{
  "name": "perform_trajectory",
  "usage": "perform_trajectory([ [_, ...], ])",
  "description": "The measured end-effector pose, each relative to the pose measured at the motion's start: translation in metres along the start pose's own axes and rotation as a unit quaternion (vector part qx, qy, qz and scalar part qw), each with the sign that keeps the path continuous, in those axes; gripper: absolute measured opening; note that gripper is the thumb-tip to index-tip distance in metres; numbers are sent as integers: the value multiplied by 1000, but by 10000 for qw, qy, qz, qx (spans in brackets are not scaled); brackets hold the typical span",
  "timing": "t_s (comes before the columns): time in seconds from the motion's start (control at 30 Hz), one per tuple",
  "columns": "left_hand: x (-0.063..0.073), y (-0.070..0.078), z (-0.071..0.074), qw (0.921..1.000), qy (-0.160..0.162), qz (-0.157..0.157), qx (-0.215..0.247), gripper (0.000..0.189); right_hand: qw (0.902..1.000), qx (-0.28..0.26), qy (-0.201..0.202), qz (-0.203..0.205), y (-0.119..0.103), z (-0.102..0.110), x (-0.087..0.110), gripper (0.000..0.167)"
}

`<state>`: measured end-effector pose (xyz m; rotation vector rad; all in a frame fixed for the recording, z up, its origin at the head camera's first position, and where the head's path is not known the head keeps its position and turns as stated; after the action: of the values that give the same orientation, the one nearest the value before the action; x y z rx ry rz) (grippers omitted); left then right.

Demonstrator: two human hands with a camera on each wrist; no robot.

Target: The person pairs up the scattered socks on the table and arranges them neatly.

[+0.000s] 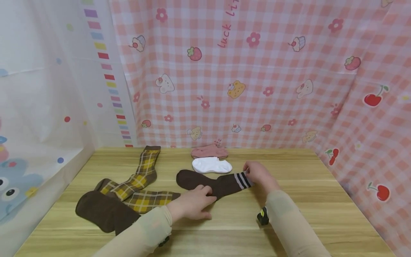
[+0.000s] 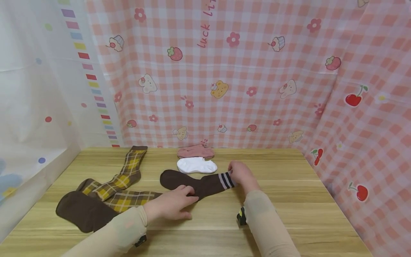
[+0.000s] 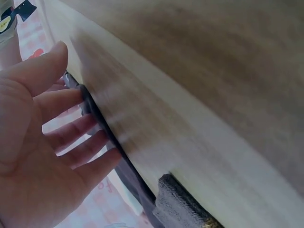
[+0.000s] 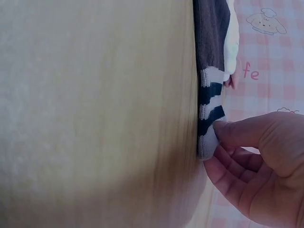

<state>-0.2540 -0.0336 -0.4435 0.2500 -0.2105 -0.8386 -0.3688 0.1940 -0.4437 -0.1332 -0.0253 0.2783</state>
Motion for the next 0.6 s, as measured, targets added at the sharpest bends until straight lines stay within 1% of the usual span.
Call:
perform_trajectory([
  [0.17,0,-1,0,10000,38,-17,63,57,9998,168,43,-64,0,-1,0,14],
  [0.3,0,-1,0,9999,85,15,122,57,9997,202,62,-100,-1,0,3,13],
  [0.6,1,0,0,9998,170,-54,117,57,9999,13,110,-91,-5,7,12,17],
])
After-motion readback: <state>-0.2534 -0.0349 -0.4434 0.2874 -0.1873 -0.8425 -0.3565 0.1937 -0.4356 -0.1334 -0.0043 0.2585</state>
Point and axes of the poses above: each hand's wrist, its own x-axis away from the middle knuckle, its own z-axis out of the back of the hand, y = z × x, the point moved 5 cm from there along -x, towards the middle knuckle, and after that the axes turned 14 degrees about x, right-handed, at the moved point
